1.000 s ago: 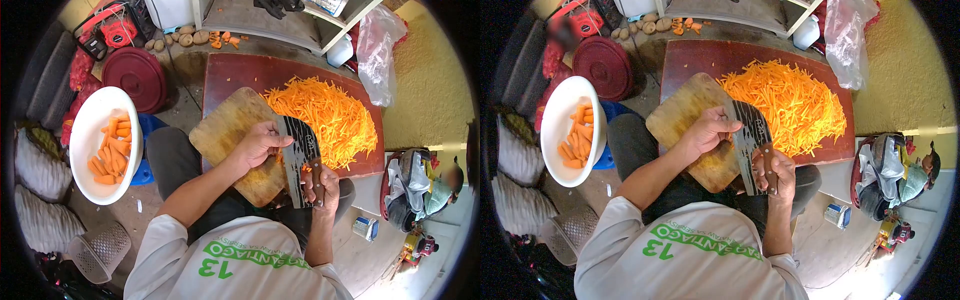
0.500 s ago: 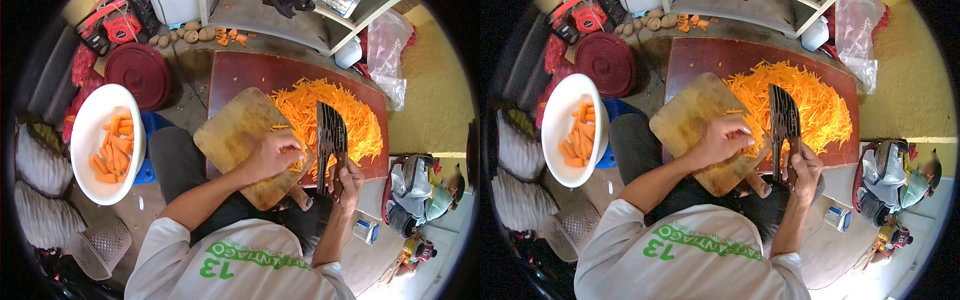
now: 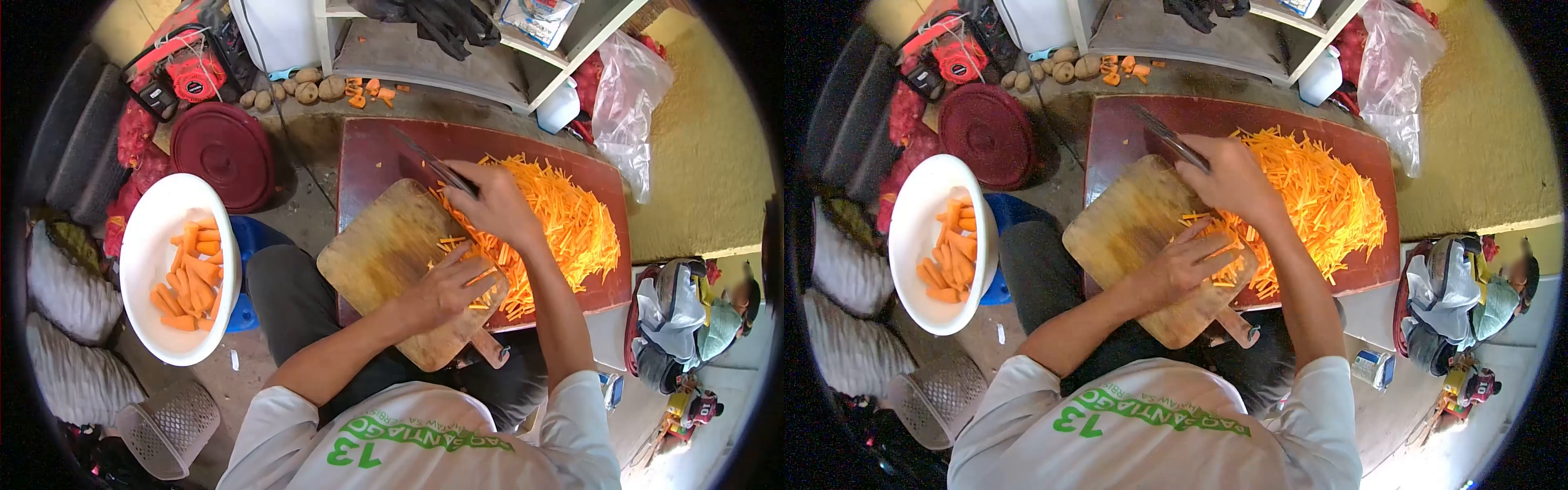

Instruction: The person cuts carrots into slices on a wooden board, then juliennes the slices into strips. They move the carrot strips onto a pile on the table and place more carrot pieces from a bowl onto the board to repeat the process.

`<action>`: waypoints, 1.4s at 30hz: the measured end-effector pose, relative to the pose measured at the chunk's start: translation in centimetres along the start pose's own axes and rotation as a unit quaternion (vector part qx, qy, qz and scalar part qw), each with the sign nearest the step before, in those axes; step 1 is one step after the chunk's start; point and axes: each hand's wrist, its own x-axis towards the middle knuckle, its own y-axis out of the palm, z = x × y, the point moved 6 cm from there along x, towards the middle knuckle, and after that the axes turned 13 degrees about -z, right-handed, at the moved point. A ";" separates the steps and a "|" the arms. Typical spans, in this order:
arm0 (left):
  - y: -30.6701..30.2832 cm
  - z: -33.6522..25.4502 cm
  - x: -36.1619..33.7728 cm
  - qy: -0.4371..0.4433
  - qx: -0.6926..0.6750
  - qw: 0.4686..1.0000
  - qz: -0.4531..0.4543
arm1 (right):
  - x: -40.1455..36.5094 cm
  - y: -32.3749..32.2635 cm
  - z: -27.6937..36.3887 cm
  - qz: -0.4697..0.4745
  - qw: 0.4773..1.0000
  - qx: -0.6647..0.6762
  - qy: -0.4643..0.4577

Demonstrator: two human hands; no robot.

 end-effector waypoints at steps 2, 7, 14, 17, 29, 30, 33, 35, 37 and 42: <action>-0.4 0.5 0.2 -0.017 -0.007 0.999 -0.026 | 2.4 1.7 0.0 -0.015 0.997 -0.055 -0.057; -1.5 0.7 0.6 -0.023 0.018 0.999 -0.038 | 4.7 5.1 -1.3 -0.047 0.988 -0.086 -0.117; -6.0 0.4 2.3 -0.012 0.030 0.985 -0.170 | 0.9 8.6 -1.6 0.006 0.987 -0.077 -0.143; -6.4 0.9 2.8 -0.014 0.039 0.978 -0.205 | -0.1 8.9 -2.7 0.014 0.987 -0.085 -0.132; -7.4 1.5 2.8 -0.089 0.027 0.979 -0.180 | -15.3 6.2 2.5 -0.031 0.968 -0.125 -0.214; -6.9 1.4 2.7 -0.079 0.037 0.982 -0.167 | -15.7 6.7 2.4 -0.029 0.961 -0.140 -0.235; -5.8 1.1 2.8 -0.046 0.078 0.988 -0.125 | -16.3 7.3 1.0 -0.028 0.935 -0.210 -0.285; -4.9 1.3 2.7 -0.022 0.110 0.989 -0.095 | -16.6 7.5 -0.4 -0.025 0.927 -0.233 -0.294; -4.3 1.8 2.3 -0.017 0.122 0.988 -0.088 | -16.5 7.0 -1.2 -0.029 0.923 -0.242 -0.297; -3.2 2.3 1.8 -0.030 0.145 0.987 -0.068 | -15.6 5.0 -2.4 -0.042 0.923 -0.264 -0.277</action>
